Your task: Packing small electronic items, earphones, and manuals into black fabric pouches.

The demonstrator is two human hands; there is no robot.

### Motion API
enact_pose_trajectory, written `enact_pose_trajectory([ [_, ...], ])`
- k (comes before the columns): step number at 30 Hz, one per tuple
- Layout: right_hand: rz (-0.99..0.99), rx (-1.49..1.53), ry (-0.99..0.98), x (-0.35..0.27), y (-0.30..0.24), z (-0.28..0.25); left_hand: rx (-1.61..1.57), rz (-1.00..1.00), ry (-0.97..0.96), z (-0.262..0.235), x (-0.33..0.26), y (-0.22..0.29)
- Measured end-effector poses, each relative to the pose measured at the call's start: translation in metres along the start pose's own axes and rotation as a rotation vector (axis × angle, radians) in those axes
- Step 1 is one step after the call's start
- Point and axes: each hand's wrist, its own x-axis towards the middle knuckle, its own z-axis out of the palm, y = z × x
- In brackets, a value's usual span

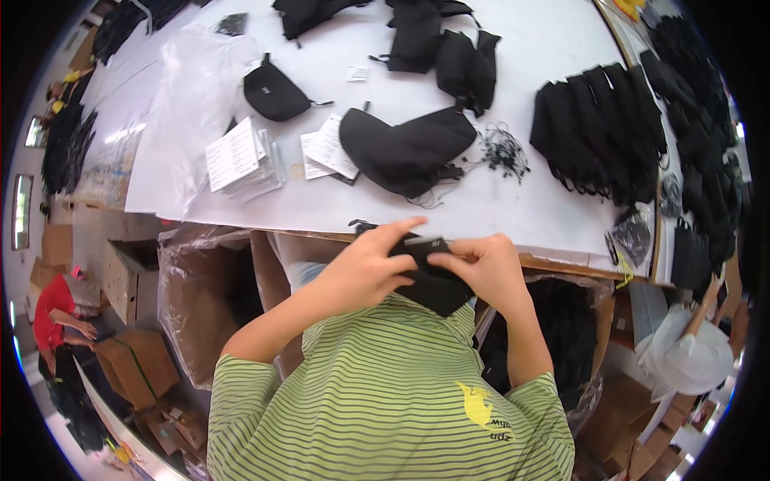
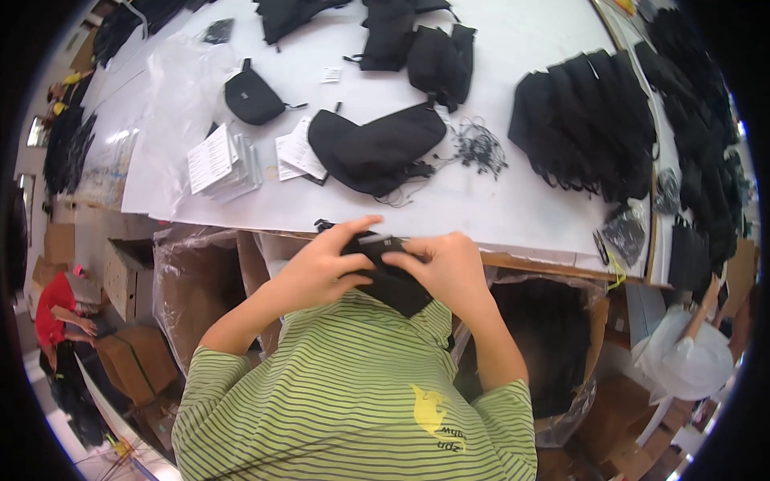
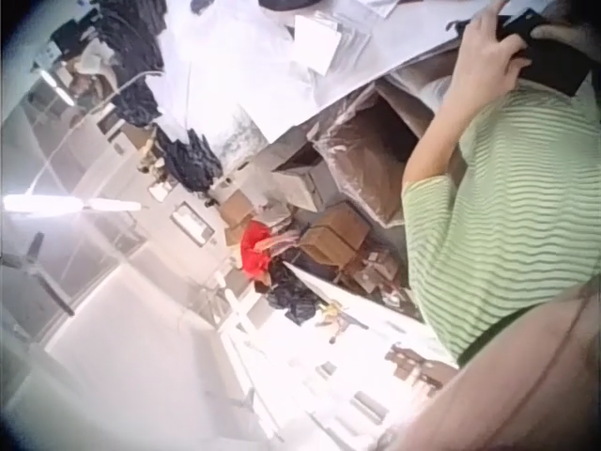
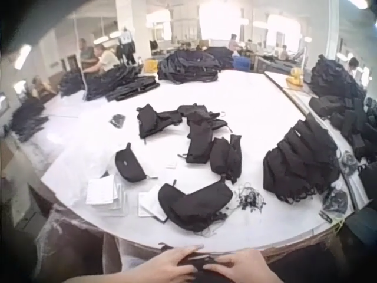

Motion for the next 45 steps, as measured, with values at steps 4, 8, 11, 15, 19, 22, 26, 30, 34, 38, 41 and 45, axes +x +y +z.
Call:
enact_pose_trajectory([
  [4, -0.187, -0.275, -0.179, -0.012, 0.016, 0.017, 0.024, 0.134, -0.246, 0.009, -0.003, -0.005],
  [8, -0.115, -0.132, -0.277, -0.016, 0.016, 0.005, -0.04, -0.16, -0.638, -0.017, 0.018, -0.006],
  [11, -0.105, -0.106, -0.314, -0.028, 0.021, 0.004, -0.43, 0.016, -0.109, -0.03, 0.067, -0.084],
  [15, -0.132, -0.085, -0.26, -0.039, 0.022, 0.008, 0.404, -0.286, 0.592, -0.075, 0.14, -0.218],
  [19, -0.183, -0.096, -0.137, -0.05, 0.023, 0.005, 0.608, -0.336, 0.438, -0.074, 0.142, -0.266],
  [22, -0.376, -0.155, 0.016, -0.052, 0.025, -0.004, 0.613, -0.336, 0.468, -0.082, 0.146, -0.25],
  [26, -0.488, -0.318, 0.13, -0.039, 0.011, -0.026, -0.18, -0.133, 0.586, -0.072, 0.155, -0.146],
  [30, -0.595, -0.491, 0.136, -0.015, -0.003, -0.038, -0.349, 0.094, 0.228, -0.071, 0.088, -0.013],
  [34, -0.68, -0.506, 0.216, 0.001, -0.021, -0.038, 0.322, 0.237, 0.198, -0.067, 0.049, 0.005],
  [38, -0.673, -0.415, 0.333, 0.003, -0.032, -0.029, -0.228, -0.142, 0.842, -0.048, 0.014, -0.029],
  [41, -0.655, -0.303, 0.438, 0.008, -0.038, -0.013, -1.108, -0.246, 0.771, 0.002, -0.001, -0.031],
  [45, -0.694, -0.121, 0.483, 0.012, -0.034, 0.016, -1.56, -0.397, 0.661, 0.021, 0.007, -0.007],
])
